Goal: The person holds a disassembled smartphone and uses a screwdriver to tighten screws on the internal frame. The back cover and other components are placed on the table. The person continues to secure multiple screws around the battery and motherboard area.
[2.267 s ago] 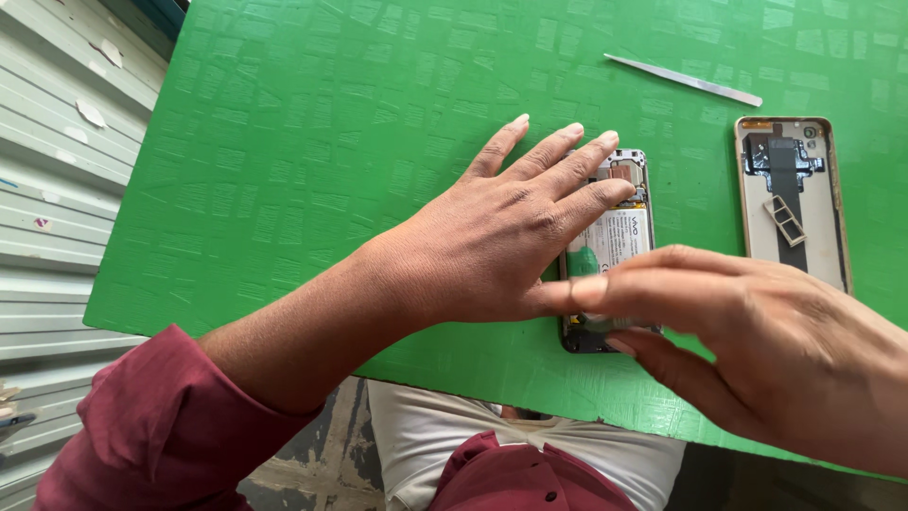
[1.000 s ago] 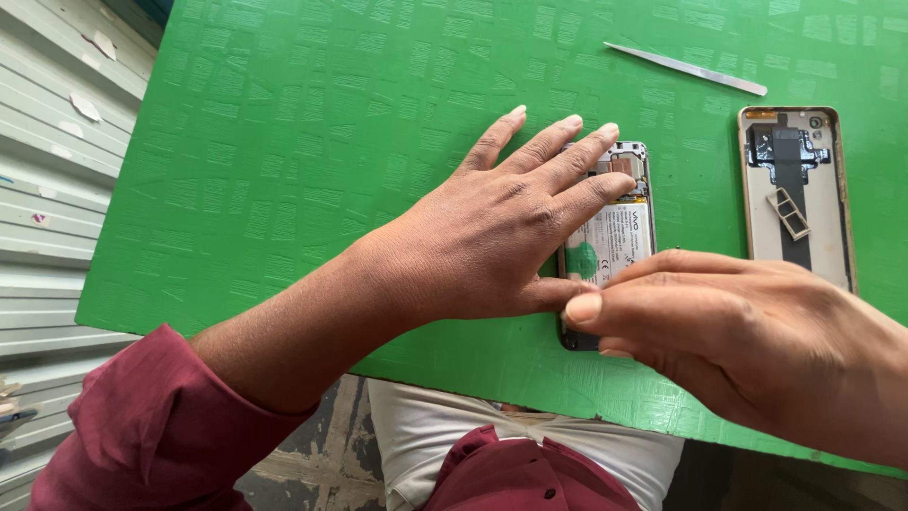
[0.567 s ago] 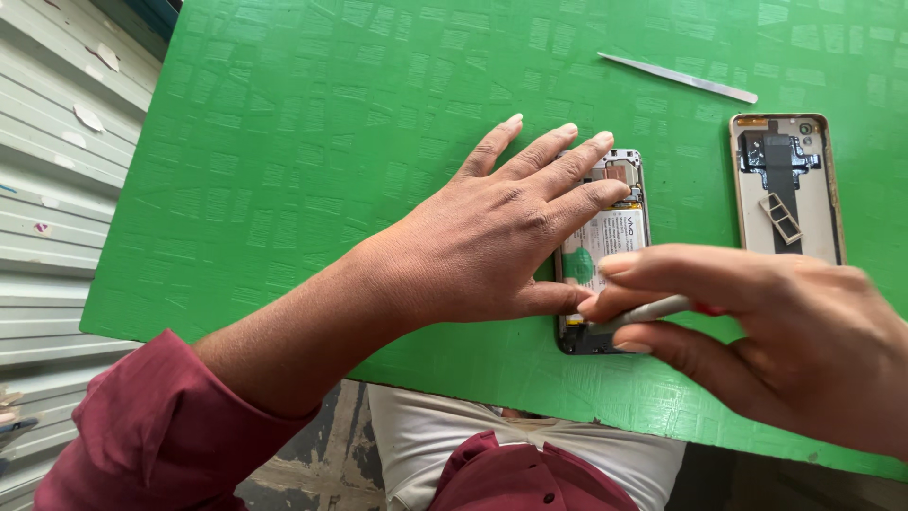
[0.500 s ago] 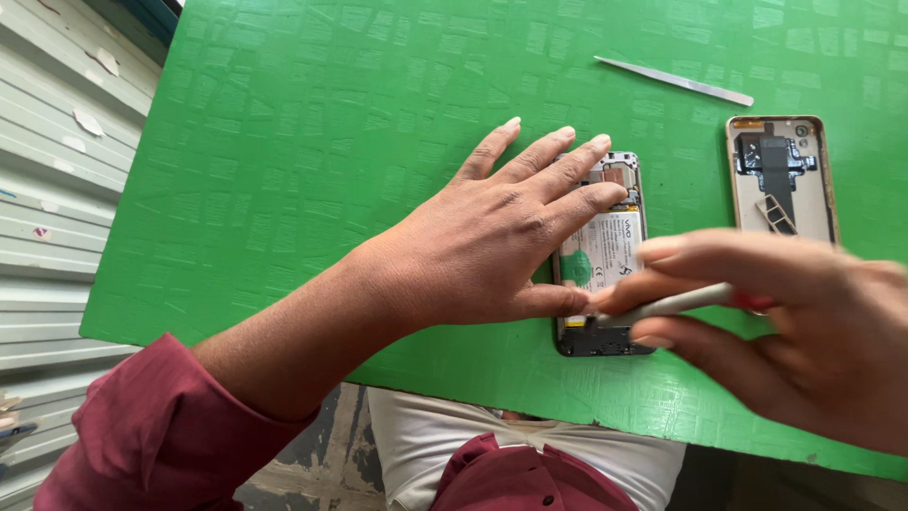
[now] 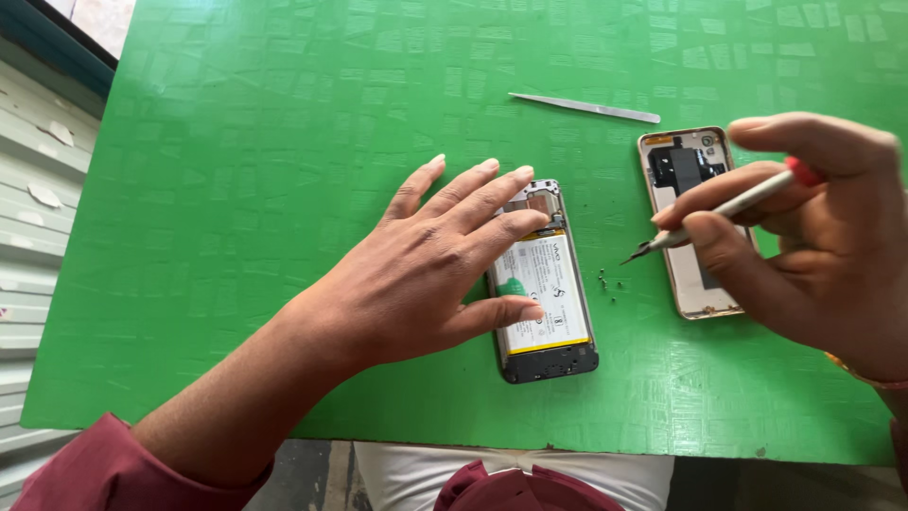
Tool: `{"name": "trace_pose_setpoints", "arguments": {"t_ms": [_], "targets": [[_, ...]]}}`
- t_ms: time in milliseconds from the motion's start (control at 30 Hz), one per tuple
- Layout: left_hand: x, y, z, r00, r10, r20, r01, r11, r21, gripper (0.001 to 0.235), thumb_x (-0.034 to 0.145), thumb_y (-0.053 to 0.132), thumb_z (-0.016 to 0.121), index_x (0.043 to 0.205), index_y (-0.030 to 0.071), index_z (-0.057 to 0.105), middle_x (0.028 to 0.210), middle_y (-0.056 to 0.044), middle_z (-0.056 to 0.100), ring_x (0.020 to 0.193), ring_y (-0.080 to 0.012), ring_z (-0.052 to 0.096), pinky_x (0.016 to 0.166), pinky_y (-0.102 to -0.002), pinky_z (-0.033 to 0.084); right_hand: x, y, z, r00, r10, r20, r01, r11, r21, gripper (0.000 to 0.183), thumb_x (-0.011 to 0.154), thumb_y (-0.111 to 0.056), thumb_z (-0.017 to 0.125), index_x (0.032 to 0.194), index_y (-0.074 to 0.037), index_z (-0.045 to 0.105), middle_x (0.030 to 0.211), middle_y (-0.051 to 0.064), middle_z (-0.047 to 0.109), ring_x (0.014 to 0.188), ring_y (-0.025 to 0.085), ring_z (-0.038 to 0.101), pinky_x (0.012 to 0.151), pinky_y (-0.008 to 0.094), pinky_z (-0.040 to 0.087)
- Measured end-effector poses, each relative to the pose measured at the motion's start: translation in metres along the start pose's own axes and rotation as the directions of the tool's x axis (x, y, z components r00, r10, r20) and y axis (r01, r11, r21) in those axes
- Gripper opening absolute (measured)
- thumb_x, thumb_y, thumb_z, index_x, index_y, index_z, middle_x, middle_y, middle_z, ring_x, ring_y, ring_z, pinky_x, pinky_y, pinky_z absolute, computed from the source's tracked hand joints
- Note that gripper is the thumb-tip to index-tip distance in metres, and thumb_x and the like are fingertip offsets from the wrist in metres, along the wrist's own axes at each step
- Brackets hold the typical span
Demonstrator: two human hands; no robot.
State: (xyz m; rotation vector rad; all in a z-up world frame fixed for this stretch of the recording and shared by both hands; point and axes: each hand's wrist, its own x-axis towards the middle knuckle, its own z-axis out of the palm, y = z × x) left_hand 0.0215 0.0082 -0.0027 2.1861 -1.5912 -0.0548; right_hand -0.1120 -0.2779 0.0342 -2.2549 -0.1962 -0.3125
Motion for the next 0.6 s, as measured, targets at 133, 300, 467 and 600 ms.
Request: {"name": "trace_pose_setpoints", "arguments": {"t_ms": [133, 300, 467, 600], "targets": [[0.0027, -0.0002, 0.0014, 1.0, -0.012, 0.009, 0.012, 1.0, 0.011, 0.073, 0.096, 0.065, 0.057, 0.146, 0.012, 0.053, 0.159, -0.02, 0.041, 0.149, -0.0392, 0.034, 0.122, -0.06, 0.014, 0.0002, 0.0027, 0.0035, 0.994, -0.109, 0.01, 0.109, 0.994, -0.029, 0.054, 0.096, -0.001, 0.063, 0.139, 0.0, 0.031, 0.098, 0.015, 0.071, 0.093, 0.021, 0.077, 0.077, 0.03, 0.065], [0.0025, 0.0004, 0.0017, 1.0, -0.007, 0.005, 0.007, 1.0, 0.012, 0.069, 0.096, 0.061, 0.058, 0.145, 0.013, 0.053, 0.158, -0.019, 0.042, 0.148, -0.0385, 0.035, 0.122, -0.061, 0.014, 0.003, -0.0046, 0.0021, 0.989, -0.143, 0.021, 0.145, 0.985, -0.096, 0.051, 0.095, 0.0, 0.065, 0.138, -0.001, 0.036, 0.094, 0.011, 0.073, 0.091, 0.017, 0.077, 0.073, 0.028, 0.064], [0.0031, 0.0011, 0.0019, 1.0, -0.011, 0.008, 0.011, 1.0, 0.02, 0.069, 0.096, 0.061, 0.059, 0.145, 0.013, 0.053, 0.157, -0.019, 0.043, 0.147, -0.0387, 0.035, 0.121, -0.061, 0.014, 0.0026, -0.0038, 0.0025, 0.989, -0.132, 0.06, 0.137, 0.985, -0.108, 0.05, 0.095, -0.002, 0.066, 0.138, -0.001, 0.041, 0.093, 0.007, 0.073, 0.093, 0.016, 0.08, 0.065, 0.024, 0.061], [0.0015, 0.001, 0.0015, 1.0, -0.011, 0.003, 0.011, 1.0, 0.006, 0.069, 0.096, 0.06, 0.059, 0.145, 0.013, 0.054, 0.158, -0.019, 0.043, 0.148, -0.0384, 0.035, 0.122, -0.061, 0.016, 0.0023, -0.0023, 0.0046, 0.983, -0.165, 0.075, 0.175, 0.973, -0.151, 0.05, 0.094, -0.003, 0.069, 0.137, -0.001, 0.043, 0.091, 0.006, 0.075, 0.091, 0.016, 0.079, 0.057, 0.021, 0.061]]}}
